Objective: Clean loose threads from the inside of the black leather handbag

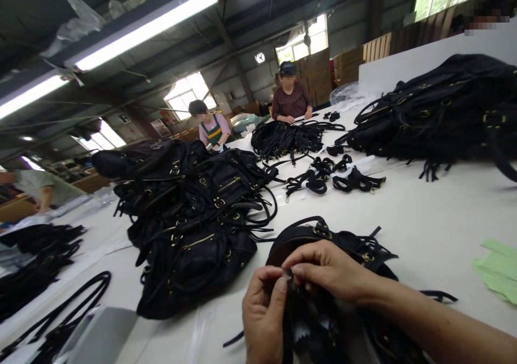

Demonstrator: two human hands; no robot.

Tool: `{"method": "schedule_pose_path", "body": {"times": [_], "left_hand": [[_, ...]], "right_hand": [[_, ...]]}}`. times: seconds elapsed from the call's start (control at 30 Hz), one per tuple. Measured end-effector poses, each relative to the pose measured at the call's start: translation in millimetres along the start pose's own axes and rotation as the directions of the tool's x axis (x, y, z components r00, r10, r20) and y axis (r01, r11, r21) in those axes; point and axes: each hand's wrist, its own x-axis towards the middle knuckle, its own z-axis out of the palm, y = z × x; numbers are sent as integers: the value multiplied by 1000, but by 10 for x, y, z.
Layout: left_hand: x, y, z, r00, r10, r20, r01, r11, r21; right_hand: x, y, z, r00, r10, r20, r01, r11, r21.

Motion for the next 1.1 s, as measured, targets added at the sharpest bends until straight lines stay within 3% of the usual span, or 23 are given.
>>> {"method": "schedule_pose_path", "body": {"times": [0.3, 0.47, 0.6, 1.1], "left_hand": [[-69, 46, 103, 991, 19, -134, -26, 998, -52], [-85, 43, 125, 983, 51, -176, -56, 998, -23], [-91, 47, 136, 974, 104, -200, -101, 995, 22], [-97, 32, 104, 978, 188, -86, -178, 978, 109]], "right_hand": [[5, 11, 39, 996, 52, -76, -50, 998, 33], [-8, 57, 27, 987, -57, -150, 39, 992, -119], [-15, 56, 28, 980, -136, -142, 108, 975, -192], [-56, 65, 19, 951, -299, -72, 250, 886, -390]]}}
